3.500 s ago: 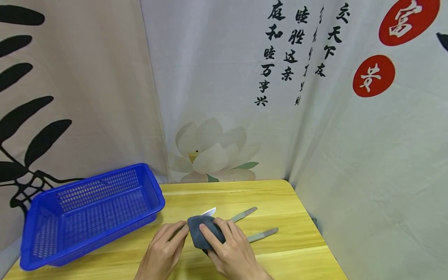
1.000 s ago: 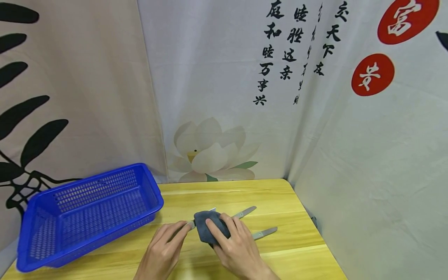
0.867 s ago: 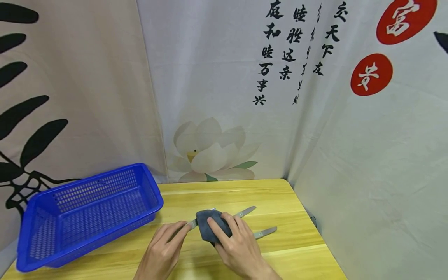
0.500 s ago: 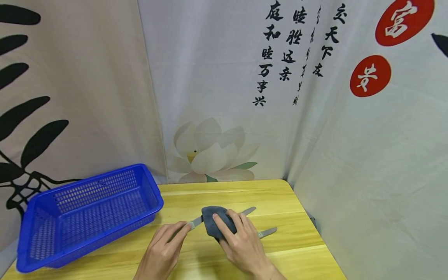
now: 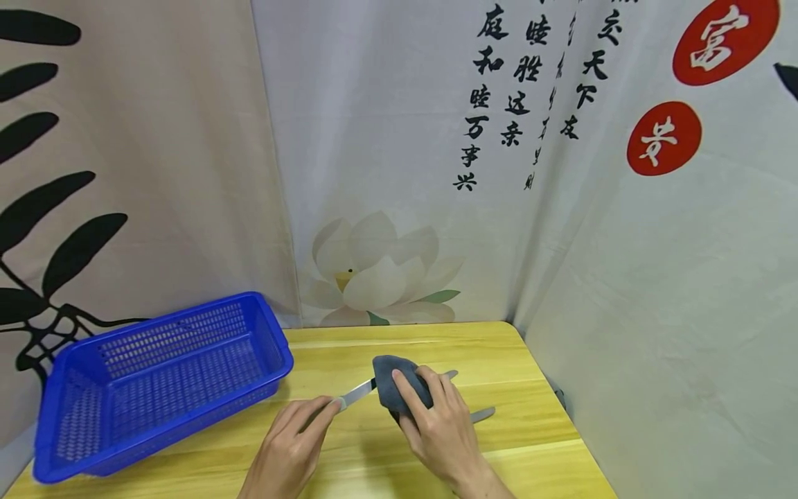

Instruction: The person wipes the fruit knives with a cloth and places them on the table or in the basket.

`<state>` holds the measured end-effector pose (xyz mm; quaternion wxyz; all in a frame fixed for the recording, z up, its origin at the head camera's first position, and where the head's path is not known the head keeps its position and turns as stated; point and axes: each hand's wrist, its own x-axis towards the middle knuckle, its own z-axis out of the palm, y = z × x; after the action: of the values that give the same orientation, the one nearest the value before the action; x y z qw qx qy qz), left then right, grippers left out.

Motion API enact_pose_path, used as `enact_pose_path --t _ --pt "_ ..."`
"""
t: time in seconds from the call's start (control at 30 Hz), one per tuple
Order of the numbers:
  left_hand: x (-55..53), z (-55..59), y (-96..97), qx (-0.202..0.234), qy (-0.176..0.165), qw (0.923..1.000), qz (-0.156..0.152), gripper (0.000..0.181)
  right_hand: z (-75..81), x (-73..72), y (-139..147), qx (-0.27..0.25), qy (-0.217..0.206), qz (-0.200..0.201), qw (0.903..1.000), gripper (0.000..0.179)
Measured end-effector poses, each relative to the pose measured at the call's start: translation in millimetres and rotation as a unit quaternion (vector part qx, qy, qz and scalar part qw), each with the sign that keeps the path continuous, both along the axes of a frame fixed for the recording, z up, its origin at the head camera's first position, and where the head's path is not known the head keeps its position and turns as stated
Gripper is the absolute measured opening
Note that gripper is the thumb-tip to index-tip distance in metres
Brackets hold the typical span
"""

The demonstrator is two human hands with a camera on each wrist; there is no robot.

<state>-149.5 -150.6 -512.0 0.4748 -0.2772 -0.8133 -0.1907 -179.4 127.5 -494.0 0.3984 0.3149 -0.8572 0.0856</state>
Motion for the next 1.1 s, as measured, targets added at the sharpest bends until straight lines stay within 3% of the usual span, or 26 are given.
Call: enact_pose_path --t 0.5,1.1 --pt "0.2 -0.2 3.5 0.013 -0.004 0.9998 -0.014 0.058 -1.7 19.9 -26 0.033 0.007 0.081 0.9961 0.089" --pt "0.0 -1.1 2.1 0.021 0.004 0.9992 -0.034 0.05 -2.9 11.9 -18 0.042 0.021 0.047 0.9978 0.087"
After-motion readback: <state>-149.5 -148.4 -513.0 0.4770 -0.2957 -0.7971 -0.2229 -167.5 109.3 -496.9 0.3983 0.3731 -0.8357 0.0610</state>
